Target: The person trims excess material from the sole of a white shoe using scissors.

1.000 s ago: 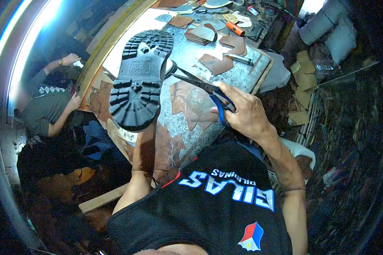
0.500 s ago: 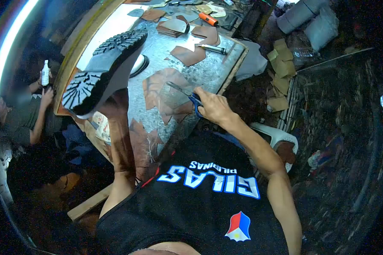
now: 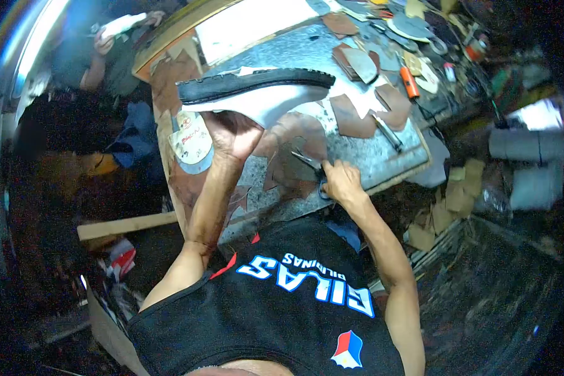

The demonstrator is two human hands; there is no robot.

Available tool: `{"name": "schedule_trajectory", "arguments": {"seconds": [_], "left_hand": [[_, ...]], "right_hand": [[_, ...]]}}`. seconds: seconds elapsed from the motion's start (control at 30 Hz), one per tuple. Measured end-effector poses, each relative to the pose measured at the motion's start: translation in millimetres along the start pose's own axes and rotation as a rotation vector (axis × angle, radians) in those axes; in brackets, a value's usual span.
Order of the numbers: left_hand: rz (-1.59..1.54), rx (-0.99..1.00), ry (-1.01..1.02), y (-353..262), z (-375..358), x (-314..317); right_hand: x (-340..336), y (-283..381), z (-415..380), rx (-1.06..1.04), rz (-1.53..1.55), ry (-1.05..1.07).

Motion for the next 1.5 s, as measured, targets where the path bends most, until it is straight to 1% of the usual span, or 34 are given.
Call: {"name": "schedule_trajectory", "arguments": {"seconds": [0.07,0.13,0.17,0.2,0.27,0.3,0.33,0.4,0.47,0.53,0.63,0.7,0.73,0.77,0.8,0.83,0.87,0.93,0.97,1.0,1.07,1.1,1.13,1.17,1.2,1.23,1.3,1.33,1.4,1.43,1.47,1.5], "left_hand": [[0.061,0.076,-0.020,3,-1,-2],[0.041,0.096,-0.051,10,0,1],[0.033,0.080,-0.012,15,1,6],[0.045,0.107,-0.031,17,3,5],[0.041,0.137,-0.053,23,1,2],[0.014,0.163,-0.112,25,-1,-6],[0.026,0.188,-0.129,27,-1,-7],[0.046,0.279,-0.284,27,-6,-18],[0.002,0.310,-0.265,28,-8,-19],[0.019,0.340,-0.320,30,-11,-21],[0.003,0.353,-0.324,30,-14,-21],[0.018,0.342,-0.304,31,-14,-18],[0.034,0.332,-0.287,30,-14,-17],[0.034,0.333,-0.285,28,-15,-21],[0.051,0.293,-0.268,28,-17,-27],[0.066,0.250,-0.251,28,-18,-32],[0.119,0.212,-0.227,29,-21,-33],[0.172,0.138,-0.214,27,-26,-37],[0.107,0.084,-0.156,26,-26,-40],[0.092,0.071,-0.146,24,-29,-44],[0.215,-0.032,-0.118,21,-29,-38],[0.184,-0.037,-0.049,18,-30,-41],[0.175,-0.039,-0.038,14,-31,-51],[0.119,-0.038,0.058,12,-31,-54],[0.062,-0.038,0.152,11,-32,-56],[0.053,-0.041,0.163,7,-33,-61],[-0.017,-0.070,0.276,2,-36,-62],[-0.027,-0.078,0.287,-1,-38,-58],[0.339,0.019,0.042,-18,-42,-68],[0.330,0.010,0.053,-19,-44,-65],[0.411,0.054,0.041,-26,-45,-62],[0.493,0.099,0.031,-32,-45,-60]], "right_hand": [[-12,-6,-2,-0.091,-0.011,0.013],[-38,-30,-2,-0.198,0.154,-0.143],[-56,-54,-3,-0.143,0.125,-0.333],[-72,-80,-7,-0.086,0.101,-0.522],[-83,-135,-7,0.113,0.065,-0.655],[-79,-154,-2,0.083,0.072,-0.637],[-73,-172,-1,0.080,0.026,-0.658],[-70,-179,0,0.056,-0.013,-0.678],[-58,-183,7,0.071,0.001,-0.510],[-54,-185,10,0.052,0.019,-0.485],[-48,-187,12,0.044,0.050,-0.454],[-57,-190,5,-0.063,0.192,-0.602],[-64,-186,2,-0.065,0.190,-0.604],[-69,-191,-2,0.015,0.385,-0.538],[-67,-195,-4,0.097,0.578,-0.467],[-64,-197,-7,0.121,0.681,-0.470],[-75,-184,-14,0.130,0.677,-0.480],[-81,-149,-25,-0.010,1.254,-0.368],[-79,-135,-28,-0.098,1.334,-0.350],[-77,-120,-32,-0.084,1.325,-0.366],[-90,-69,-34,-0.331,1.322,-0.407],[-91,-48,-34,-0.345,1.341,-0.374],[-94,-29,-34,-0.361,1.360,-0.338],[-96,-13,-31,-0.376,1.340,-0.300],[-101,4,-32,-0.342,1.344,-0.268],[-103,18,-31,-0.360,1.345,-0.276],[-108,36,-31,-0.370,1.339,-0.301],[-110,46,-30,-0.399,1.355,-0.273],[-118,64,-32,-0.419,1.364,-0.258],[-128,81,-38,-0.496,1.304,-0.250],[-138,96,-43,-0.571,1.241,-0.242],[-141,102,-44,-0.488,1.216,-0.228]]}}
Point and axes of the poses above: each hand's wrist, its own z-axis towards the middle knuckle, its own x-axis out of the palm, y = z × x, the point moved 8 cm from there along z, towards the middle knuckle, and after that the axes turned 10 degrees about y, right-handed, at the moved point
